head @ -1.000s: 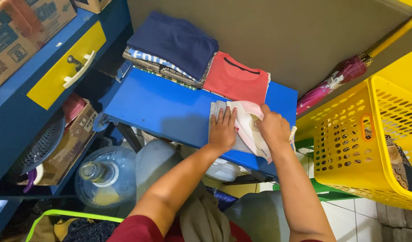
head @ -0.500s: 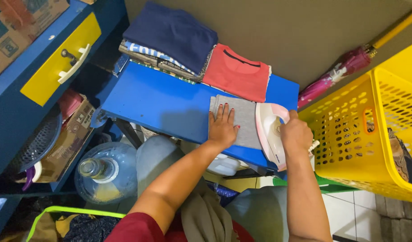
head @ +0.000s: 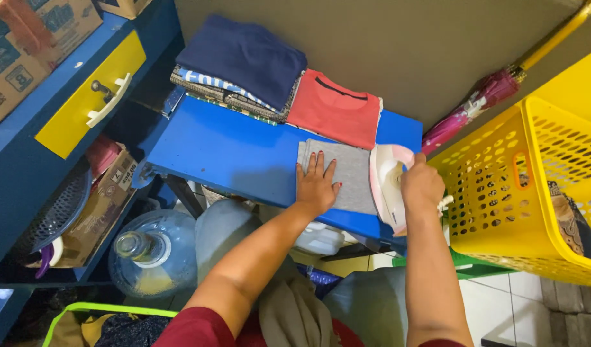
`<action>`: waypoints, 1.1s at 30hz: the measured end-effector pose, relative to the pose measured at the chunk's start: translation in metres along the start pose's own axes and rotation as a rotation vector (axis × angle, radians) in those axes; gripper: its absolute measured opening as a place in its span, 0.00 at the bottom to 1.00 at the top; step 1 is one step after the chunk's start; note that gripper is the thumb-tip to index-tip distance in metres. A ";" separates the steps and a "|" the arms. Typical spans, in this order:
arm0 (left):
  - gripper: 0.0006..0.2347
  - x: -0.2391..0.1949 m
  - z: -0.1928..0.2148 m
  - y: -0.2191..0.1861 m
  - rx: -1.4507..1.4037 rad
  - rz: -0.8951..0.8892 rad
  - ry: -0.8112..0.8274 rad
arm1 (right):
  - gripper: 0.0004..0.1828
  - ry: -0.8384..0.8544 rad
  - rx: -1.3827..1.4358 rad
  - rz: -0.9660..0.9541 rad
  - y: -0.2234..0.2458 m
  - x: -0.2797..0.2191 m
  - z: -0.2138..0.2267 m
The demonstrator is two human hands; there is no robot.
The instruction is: Ironing and folding various garments on a counter
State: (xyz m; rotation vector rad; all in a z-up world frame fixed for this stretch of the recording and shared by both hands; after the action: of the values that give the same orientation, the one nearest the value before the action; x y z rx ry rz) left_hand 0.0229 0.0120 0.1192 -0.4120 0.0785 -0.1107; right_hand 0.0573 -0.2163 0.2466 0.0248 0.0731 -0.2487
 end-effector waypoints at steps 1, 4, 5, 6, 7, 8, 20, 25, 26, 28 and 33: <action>0.28 -0.002 0.001 0.000 0.006 0.013 0.040 | 0.24 0.001 0.017 0.005 -0.006 0.012 -0.009; 0.28 -0.001 0.005 -0.002 0.011 0.029 0.071 | 0.26 0.013 0.051 0.011 -0.007 0.006 0.003; 0.28 -0.002 0.005 -0.001 0.011 0.041 0.071 | 0.28 0.035 0.066 0.017 -0.003 -0.004 0.010; 0.28 -0.004 0.003 -0.002 0.007 0.046 0.067 | 0.28 0.033 0.062 0.023 -0.005 -0.011 0.010; 0.28 -0.007 0.010 -0.005 0.018 0.012 -0.033 | 0.27 0.064 0.032 0.017 -0.007 -0.018 0.008; 0.29 -0.009 0.017 -0.008 0.035 -0.025 -0.136 | 0.26 0.093 0.006 0.010 -0.009 -0.024 0.005; 0.39 -0.026 0.000 -0.034 0.150 -0.433 0.053 | 0.20 -0.007 0.026 0.008 -0.005 0.032 -0.014; 0.37 -0.027 0.007 -0.034 0.154 -0.414 0.090 | 0.20 0.018 0.015 -0.014 -0.011 0.020 0.004; 0.37 -0.032 0.006 -0.036 0.144 -0.428 0.095 | 0.20 0.018 -0.001 -0.027 -0.017 0.019 0.000; 0.36 -0.032 0.012 -0.035 0.149 -0.432 0.094 | 0.20 0.017 0.004 -0.029 -0.013 0.021 0.005; 0.36 -0.034 0.012 -0.034 0.131 -0.450 0.072 | 0.23 0.082 0.031 -0.014 -0.010 -0.020 0.027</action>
State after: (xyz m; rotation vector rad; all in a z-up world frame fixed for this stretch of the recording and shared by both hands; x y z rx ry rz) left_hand -0.0130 -0.0098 0.1454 -0.2892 0.0483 -0.5713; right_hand 0.0373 -0.2220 0.2750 0.0650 0.1507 -0.2623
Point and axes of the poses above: each hand's wrist, its own x-axis towards the middle knuckle, its own z-axis out of the back of the hand, y = z × x, the point moved 8 cm from there along x, towards the middle knuckle, and after that the axes turned 5 degrees about y, right-handed, at the moved point
